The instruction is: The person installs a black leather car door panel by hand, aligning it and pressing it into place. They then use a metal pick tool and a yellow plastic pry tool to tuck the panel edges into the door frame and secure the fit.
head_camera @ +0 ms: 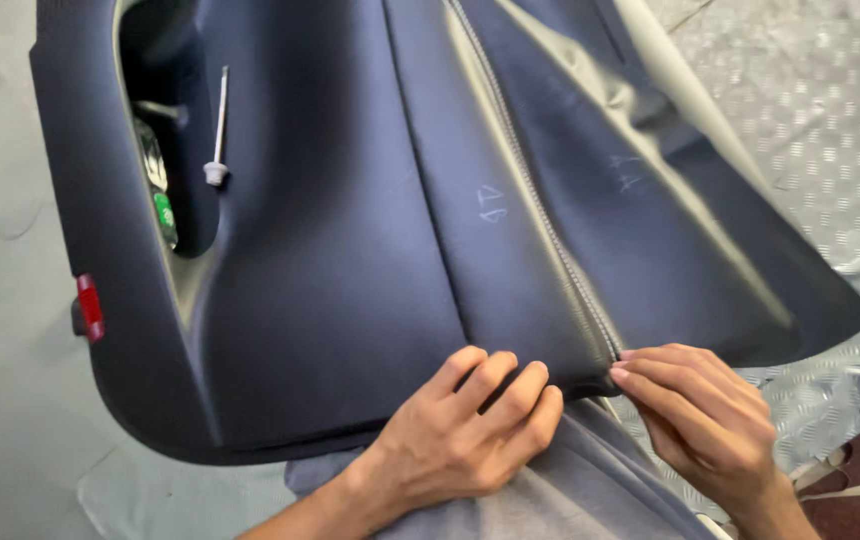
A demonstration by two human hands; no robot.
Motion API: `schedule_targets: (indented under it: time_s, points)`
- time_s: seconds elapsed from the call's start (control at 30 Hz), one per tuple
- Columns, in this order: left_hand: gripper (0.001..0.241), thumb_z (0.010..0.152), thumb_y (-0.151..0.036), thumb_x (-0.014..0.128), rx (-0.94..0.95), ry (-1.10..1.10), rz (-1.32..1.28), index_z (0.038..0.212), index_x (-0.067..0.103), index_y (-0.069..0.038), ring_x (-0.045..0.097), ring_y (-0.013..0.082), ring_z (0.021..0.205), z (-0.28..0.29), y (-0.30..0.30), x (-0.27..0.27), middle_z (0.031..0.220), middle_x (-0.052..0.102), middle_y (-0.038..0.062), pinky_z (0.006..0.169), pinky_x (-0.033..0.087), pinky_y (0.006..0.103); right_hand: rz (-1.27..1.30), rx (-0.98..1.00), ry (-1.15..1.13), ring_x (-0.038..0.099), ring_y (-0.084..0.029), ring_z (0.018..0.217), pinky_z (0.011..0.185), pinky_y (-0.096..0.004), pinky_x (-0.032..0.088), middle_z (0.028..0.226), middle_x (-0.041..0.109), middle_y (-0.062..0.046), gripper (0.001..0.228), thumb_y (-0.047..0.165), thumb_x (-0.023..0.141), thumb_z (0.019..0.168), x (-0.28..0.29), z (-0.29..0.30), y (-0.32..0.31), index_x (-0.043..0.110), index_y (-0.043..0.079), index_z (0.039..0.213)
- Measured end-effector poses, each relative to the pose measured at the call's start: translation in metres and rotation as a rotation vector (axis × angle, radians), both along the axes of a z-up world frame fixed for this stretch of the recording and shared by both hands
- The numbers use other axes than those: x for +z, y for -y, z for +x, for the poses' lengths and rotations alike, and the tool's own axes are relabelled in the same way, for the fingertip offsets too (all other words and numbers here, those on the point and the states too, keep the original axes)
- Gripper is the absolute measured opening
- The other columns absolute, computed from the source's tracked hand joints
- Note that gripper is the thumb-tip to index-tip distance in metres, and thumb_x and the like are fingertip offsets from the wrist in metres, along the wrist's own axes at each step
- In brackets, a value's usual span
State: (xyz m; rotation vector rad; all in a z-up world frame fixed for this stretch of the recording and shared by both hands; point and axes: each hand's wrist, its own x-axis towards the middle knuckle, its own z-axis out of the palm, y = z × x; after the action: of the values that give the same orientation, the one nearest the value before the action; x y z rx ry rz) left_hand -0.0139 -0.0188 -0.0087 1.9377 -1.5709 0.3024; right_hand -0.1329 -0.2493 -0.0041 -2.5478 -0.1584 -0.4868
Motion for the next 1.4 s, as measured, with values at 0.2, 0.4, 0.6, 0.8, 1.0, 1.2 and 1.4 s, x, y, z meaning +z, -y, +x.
schedule_targets:
  time_s: [0.2,0.4,0.6,0.8,1.0,1.2,1.4]
  points:
    - [0.022,0.105,-0.014,0.067,-0.018,0.053,-0.078,0.121,0.07,0.001,0.065,0.0275,0.11,-0.006,0.013,-0.018,0.122,0.066,0.013,0.095,0.056,0.0394,0.023,0.038,0.006,0.074,-0.027,0.09,0.077,-0.037,0.059,0.091,0.072,-0.011,0.025,-0.009,0.076,0.069,-0.003,0.0,0.004,0.072,-0.003,0.092]
    - [0.015,0.104,-0.012,0.072,-0.024,0.118,-0.145,0.107,0.075,0.003,0.066,0.0296,0.107,-0.007,0.014,-0.026,0.12,0.068,0.016,0.094,0.058,0.04,0.018,-0.006,0.036,0.073,-0.03,0.09,0.078,-0.037,0.059,0.095,0.071,-0.014,0.029,-0.001,0.082,0.068,-0.015,-0.006,-0.001,0.069,-0.004,0.094]
    - [0.016,0.099,-0.007,0.072,-0.132,0.095,-0.138,0.105,0.074,0.007,0.067,0.0266,0.11,-0.003,0.016,-0.025,0.12,0.067,0.017,0.099,0.058,0.0377,0.075,-0.156,0.127,0.073,-0.027,0.094,0.079,-0.036,0.06,0.096,0.073,-0.015,0.022,-0.01,0.079,0.076,-0.025,-0.008,-0.015,0.072,-0.007,0.096]
    - [0.02,0.093,-0.006,0.071,-0.196,0.067,-0.125,0.107,0.072,0.01,0.066,0.026,0.109,0.005,0.012,-0.02,0.119,0.066,0.016,0.099,0.057,0.0356,0.315,-0.114,-0.009,0.072,-0.021,0.087,0.075,-0.03,0.059,0.088,0.074,-0.007,0.017,-0.007,0.08,0.072,-0.035,-0.01,0.003,0.075,0.001,0.087]
    - [0.017,0.096,-0.011,0.07,-0.139,-0.002,-0.044,0.108,0.071,0.002,0.064,0.0266,0.112,0.002,0.026,-0.014,0.119,0.066,0.012,0.095,0.055,0.0377,0.319,-0.047,-0.006,0.071,-0.02,0.084,0.072,-0.029,0.058,0.082,0.072,-0.005,0.018,-0.005,0.082,0.069,-0.039,-0.011,0.009,0.075,0.001,0.085]
    - [0.029,0.096,-0.013,0.067,-0.143,0.124,-0.004,0.116,0.072,0.006,0.065,0.034,0.12,0.005,0.044,-0.009,0.124,0.069,0.02,0.102,0.054,0.0415,0.217,-0.062,0.051,0.069,-0.023,0.091,0.083,-0.037,0.057,0.091,0.07,-0.004,0.026,0.001,0.086,0.069,-0.039,-0.012,0.004,0.071,0.005,0.09]
    - [0.026,0.097,-0.015,0.066,-0.181,0.14,0.017,0.112,0.072,0.005,0.066,0.0369,0.116,0.003,0.045,-0.017,0.12,0.07,0.021,0.098,0.054,0.0427,0.005,-0.073,0.044,0.067,-0.032,0.102,0.09,-0.044,0.056,0.108,0.069,-0.013,0.038,0.002,0.083,0.066,-0.041,-0.019,0.006,0.075,-0.002,0.103]
